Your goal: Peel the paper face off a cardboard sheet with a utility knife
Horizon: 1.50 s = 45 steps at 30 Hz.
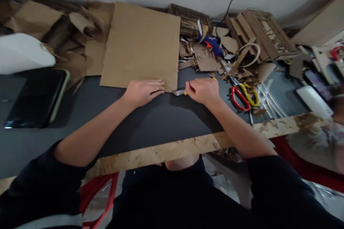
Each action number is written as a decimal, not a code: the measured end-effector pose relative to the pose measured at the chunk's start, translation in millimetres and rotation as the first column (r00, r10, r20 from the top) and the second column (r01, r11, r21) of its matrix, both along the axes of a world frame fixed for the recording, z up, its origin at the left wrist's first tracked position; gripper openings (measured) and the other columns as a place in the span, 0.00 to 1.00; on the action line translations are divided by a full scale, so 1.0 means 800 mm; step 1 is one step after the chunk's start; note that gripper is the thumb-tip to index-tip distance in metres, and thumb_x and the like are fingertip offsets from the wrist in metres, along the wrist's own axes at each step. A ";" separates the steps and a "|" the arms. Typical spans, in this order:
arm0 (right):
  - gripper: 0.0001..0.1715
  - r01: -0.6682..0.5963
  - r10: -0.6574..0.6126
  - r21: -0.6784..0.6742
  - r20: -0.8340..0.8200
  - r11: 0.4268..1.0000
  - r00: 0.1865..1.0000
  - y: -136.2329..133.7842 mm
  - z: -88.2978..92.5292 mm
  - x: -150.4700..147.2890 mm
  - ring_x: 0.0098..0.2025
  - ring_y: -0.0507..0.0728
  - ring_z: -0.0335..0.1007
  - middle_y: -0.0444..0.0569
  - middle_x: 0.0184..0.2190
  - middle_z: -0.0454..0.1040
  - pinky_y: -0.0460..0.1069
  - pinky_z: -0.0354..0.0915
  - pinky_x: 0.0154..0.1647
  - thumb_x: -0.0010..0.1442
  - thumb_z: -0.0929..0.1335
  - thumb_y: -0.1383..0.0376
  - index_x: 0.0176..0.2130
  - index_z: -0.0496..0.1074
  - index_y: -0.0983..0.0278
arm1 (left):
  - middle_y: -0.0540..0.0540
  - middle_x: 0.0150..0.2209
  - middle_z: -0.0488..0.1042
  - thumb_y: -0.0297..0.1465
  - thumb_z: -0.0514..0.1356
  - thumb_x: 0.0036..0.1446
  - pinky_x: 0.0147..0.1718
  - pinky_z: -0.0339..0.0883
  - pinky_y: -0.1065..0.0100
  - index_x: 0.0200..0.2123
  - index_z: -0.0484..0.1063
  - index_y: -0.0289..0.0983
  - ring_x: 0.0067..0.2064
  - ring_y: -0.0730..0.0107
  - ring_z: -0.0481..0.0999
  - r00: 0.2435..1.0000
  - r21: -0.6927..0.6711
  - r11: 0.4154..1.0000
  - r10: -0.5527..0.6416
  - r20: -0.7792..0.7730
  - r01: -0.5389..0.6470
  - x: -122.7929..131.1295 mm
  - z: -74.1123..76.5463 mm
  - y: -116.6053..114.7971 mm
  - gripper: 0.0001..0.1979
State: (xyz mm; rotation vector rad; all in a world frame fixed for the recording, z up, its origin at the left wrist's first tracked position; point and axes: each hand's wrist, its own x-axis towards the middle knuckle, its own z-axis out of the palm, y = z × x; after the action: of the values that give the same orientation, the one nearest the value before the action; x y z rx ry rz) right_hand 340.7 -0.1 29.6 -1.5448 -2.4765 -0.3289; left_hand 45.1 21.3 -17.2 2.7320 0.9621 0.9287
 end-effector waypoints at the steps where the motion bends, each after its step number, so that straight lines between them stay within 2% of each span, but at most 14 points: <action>1: 0.30 -0.029 0.029 0.033 0.004 0.999 1.000 0.000 -0.001 0.002 0.27 0.55 0.62 0.51 0.24 0.74 0.52 0.50 0.32 0.75 0.60 0.58 0.28 0.80 0.62 | 0.50 0.52 0.89 0.39 0.61 0.77 0.53 0.84 0.65 0.45 0.89 0.45 0.56 0.59 0.90 1.000 0.013 1.000 0.001 -0.014 -0.001 0.001 0.002 0.000 0.15; 6: 0.29 -0.067 0.064 0.113 0.033 0.991 0.997 0.001 -0.004 0.006 0.27 0.55 0.61 0.50 0.22 0.71 0.52 0.51 0.33 0.74 0.61 0.60 0.27 0.81 0.62 | 0.49 0.51 0.89 0.36 0.64 0.76 0.50 0.85 0.68 0.43 0.89 0.42 0.54 0.61 0.90 0.999 0.070 0.997 -0.014 -0.035 0.016 0.004 0.006 0.000 0.12; 10: 0.30 -0.072 0.069 0.087 0.039 0.994 0.997 0.001 -0.002 0.005 0.27 0.55 0.62 0.49 0.21 0.69 0.52 0.51 0.33 0.74 0.61 0.58 0.26 0.78 0.61 | 0.49 0.51 0.89 0.34 0.65 0.75 0.51 0.85 0.69 0.44 0.89 0.42 0.55 0.61 0.90 0.999 0.049 0.999 -0.014 -0.034 0.015 0.003 0.008 0.000 0.10; 14: 0.29 -0.045 0.047 0.084 -0.030 0.995 0.998 -0.001 -0.007 0.001 0.27 0.56 0.64 0.49 0.21 0.70 0.53 0.52 0.33 0.75 0.61 0.56 0.25 0.75 0.61 | 0.50 0.52 0.89 0.33 0.67 0.73 0.53 0.85 0.68 0.44 0.89 0.42 0.56 0.60 0.89 0.999 -0.001 1.000 -0.023 -0.025 0.023 0.003 0.007 0.001 0.08; 17: 0.28 0.024 -0.008 0.074 -0.208 0.997 0.978 0.000 -0.014 0.001 0.26 0.57 0.66 0.49 0.21 0.71 0.53 0.54 0.32 0.74 0.60 0.55 0.26 0.74 0.60 | 0.50 0.53 0.88 0.33 0.66 0.74 0.55 0.85 0.66 0.43 0.89 0.43 0.57 0.60 0.89 1.000 -0.056 0.998 -0.002 -0.025 0.001 0.004 0.007 0.000 0.09; 20: 0.31 0.148 -0.103 0.054 -0.494 0.987 0.863 0.007 -0.015 0.008 0.27 0.59 0.69 0.51 0.23 0.73 0.54 0.59 0.32 0.77 0.55 0.55 0.33 0.78 0.59 | 0.49 0.54 0.88 0.33 0.66 0.74 0.56 0.85 0.65 0.42 0.89 0.43 0.58 0.60 0.88 1.000 -0.096 0.995 0.005 -0.009 -0.006 0.006 0.008 -0.001 0.09; 22: 0.33 0.182 -0.112 0.064 -0.577 0.981 0.809 0.011 -0.013 0.014 0.28 0.60 0.71 0.52 0.24 0.75 0.54 0.61 0.33 0.78 0.53 0.55 0.36 0.79 0.58 | 0.49 0.54 0.88 0.32 0.66 0.73 0.56 0.85 0.64 0.43 0.89 0.43 0.58 0.59 0.88 1.000 -0.116 0.993 0.003 0.005 -0.002 0.006 0.008 -0.002 0.09; 24: 0.30 0.144 -0.089 0.073 -0.500 0.987 0.862 0.012 -0.011 0.018 0.28 0.59 0.69 0.51 0.22 0.73 0.54 0.58 0.32 0.77 0.56 0.53 0.30 0.75 0.57 | 0.49 0.54 0.88 0.33 0.66 0.74 0.57 0.84 0.63 0.44 0.89 0.44 0.59 0.59 0.88 1.000 -0.133 0.991 0.007 0.006 -0.006 0.006 0.008 -0.002 0.09; 27: 0.28 0.077 -0.070 0.019 -0.250 0.997 0.966 0.006 -0.008 0.012 0.25 0.56 0.64 0.49 0.19 0.69 0.53 0.50 0.29 0.72 0.62 0.52 0.22 0.68 0.58 | 0.50 0.54 0.88 0.34 0.66 0.74 0.57 0.84 0.63 0.45 0.89 0.44 0.59 0.60 0.88 1.000 -0.144 0.990 0.013 -0.001 -0.013 0.005 0.008 -0.002 0.09; 31: 0.28 0.086 -0.089 -0.038 -0.075 0.996 0.993 -0.009 0.003 -0.004 0.25 0.56 0.64 0.50 0.22 0.74 0.53 0.46 0.30 0.72 0.61 0.55 0.25 0.75 0.60 | 0.50 0.55 0.88 0.35 0.65 0.75 0.58 0.83 0.66 0.45 0.88 0.44 0.60 0.62 0.88 1.000 -0.134 0.991 0.005 -0.004 -0.005 0.004 0.007 -0.001 0.09; 37: 0.29 0.130 -0.130 -0.044 0.005 0.990 0.991 -0.022 0.021 -0.007 0.25 0.57 0.65 0.52 0.23 0.75 0.53 0.47 0.30 0.73 0.60 0.57 0.28 0.80 0.62 | 0.49 0.54 0.89 0.33 0.65 0.74 0.56 0.84 0.62 0.45 0.89 0.44 0.60 0.58 0.88 1.000 -0.160 0.987 0.008 -0.013 -0.010 0.005 0.010 -0.001 0.09; 45: 0.27 0.102 -0.102 0.021 0.022 0.995 0.995 -0.020 0.017 -0.005 0.24 0.57 0.64 0.52 0.23 0.76 0.54 0.46 0.29 0.73 0.60 0.58 0.27 0.78 0.62 | 0.49 0.53 0.89 0.33 0.66 0.73 0.55 0.85 0.62 0.44 0.89 0.45 0.59 0.57 0.88 1.000 -0.163 0.986 0.026 -0.013 -0.028 0.006 0.012 -0.002 0.09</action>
State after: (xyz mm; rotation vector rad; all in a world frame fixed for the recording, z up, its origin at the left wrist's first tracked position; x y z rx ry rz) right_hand 336.8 -16.3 42.9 -1.6723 -2.4093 -0.3883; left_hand 49.8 19.8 -7.7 2.5969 1.0310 0.8014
